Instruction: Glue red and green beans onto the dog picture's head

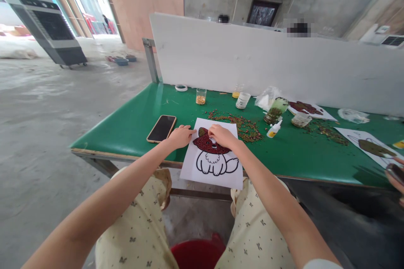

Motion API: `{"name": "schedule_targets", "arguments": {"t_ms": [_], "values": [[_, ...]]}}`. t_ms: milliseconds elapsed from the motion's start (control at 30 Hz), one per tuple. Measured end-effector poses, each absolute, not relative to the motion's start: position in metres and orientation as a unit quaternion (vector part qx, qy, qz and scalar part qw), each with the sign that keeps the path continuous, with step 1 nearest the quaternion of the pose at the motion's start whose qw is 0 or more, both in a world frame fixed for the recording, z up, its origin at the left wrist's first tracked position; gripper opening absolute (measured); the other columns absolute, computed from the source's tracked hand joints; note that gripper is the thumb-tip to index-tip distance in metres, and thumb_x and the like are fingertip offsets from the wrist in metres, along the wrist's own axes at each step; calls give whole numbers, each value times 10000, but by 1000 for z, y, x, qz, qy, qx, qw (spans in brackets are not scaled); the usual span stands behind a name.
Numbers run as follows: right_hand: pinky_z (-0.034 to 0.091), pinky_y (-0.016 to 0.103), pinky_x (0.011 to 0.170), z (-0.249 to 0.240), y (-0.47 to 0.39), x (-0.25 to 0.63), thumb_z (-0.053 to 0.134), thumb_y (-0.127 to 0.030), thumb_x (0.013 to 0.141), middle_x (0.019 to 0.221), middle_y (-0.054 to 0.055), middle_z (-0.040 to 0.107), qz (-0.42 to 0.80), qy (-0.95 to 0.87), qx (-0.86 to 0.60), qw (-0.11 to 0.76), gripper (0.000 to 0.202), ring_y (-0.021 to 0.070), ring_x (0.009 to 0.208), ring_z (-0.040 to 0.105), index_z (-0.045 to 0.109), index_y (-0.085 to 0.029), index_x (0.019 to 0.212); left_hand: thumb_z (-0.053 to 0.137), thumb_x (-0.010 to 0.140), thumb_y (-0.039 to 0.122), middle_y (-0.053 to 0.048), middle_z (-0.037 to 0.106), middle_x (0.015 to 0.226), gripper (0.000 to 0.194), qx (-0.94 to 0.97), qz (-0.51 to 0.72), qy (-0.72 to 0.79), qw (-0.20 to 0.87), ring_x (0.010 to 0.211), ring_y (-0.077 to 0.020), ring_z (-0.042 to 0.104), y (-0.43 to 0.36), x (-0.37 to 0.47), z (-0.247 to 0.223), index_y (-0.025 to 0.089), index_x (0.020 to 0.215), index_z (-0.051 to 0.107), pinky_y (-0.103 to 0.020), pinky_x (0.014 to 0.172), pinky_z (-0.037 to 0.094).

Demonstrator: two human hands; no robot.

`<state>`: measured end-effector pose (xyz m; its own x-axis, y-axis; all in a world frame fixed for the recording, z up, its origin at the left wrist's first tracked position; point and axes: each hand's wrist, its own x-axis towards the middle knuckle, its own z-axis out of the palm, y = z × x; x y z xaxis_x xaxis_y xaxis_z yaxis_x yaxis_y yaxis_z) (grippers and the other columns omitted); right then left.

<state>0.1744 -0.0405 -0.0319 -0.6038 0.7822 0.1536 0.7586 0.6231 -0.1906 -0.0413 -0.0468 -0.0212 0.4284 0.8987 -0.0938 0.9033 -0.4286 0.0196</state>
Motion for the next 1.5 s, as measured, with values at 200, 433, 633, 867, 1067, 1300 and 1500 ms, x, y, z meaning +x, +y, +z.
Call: {"name": "schedule_targets", "arguments": {"t_ms": [200,433,633,867,1067,1300,1500], "values": [[375,258,741,-30,-41,176,527,-125,842,922,58,561,50,-894,-430,115,68,166,922,491,588,-154,846,308,871,235,-73,448,1362,477,845,-38,533,34,1194,-276,442,-48,-41,-20,291,1319,463,-388,948,381],[374,254,741,-29,-42,177,540,-123,834,910,53,565,53,-898,-421,113,54,166,921,496,582,-157,832,318,869,238,-79,462,1348,473,847,-28,530,34,1192,-283,446,-48,-42,-21,287,1315,469,-394,936,389],[375,257,734,-31,-42,176,515,-113,845,926,63,561,43,-896,-431,99,76,169,925,496,578,-155,851,318,871,229,-79,466,1346,467,848,-22,529,36,1182,-278,453,-48,-42,-22,290,1307,475,-396,941,383],[383,265,751,-31,-42,174,523,-139,855,935,66,564,30,-896,-433,93,58,172,925,496,579,-152,867,332,868,224,-83,494,1302,461,852,-25,522,30,1170,-275,463,-46,-43,-23,289,1299,482,-397,952,374],[385,259,743,-30,-42,174,535,-143,851,940,61,568,21,-894,-434,105,53,172,931,498,585,-152,861,327,862,216,-80,508,1281,474,853,-28,520,24,1162,-273,466,-46,-42,-23,288,1308,473,-392,940,388],[373,257,717,-25,-43,178,558,-141,837,895,47,565,27,-888,-441,129,39,163,895,499,588,-163,823,346,857,233,-81,513,1277,468,853,-20,520,32,1162,-282,470,-44,-44,-25,291,1302,481,-397,939,391],[365,250,719,-27,-43,176,573,-128,820,883,35,572,31,-894,-426,137,46,160,889,497,587,-167,840,325,866,241,-78,490,1312,466,853,-24,520,29,1166,-279,465,-45,-43,-24,290,1303,479,-401,947,381]]}}
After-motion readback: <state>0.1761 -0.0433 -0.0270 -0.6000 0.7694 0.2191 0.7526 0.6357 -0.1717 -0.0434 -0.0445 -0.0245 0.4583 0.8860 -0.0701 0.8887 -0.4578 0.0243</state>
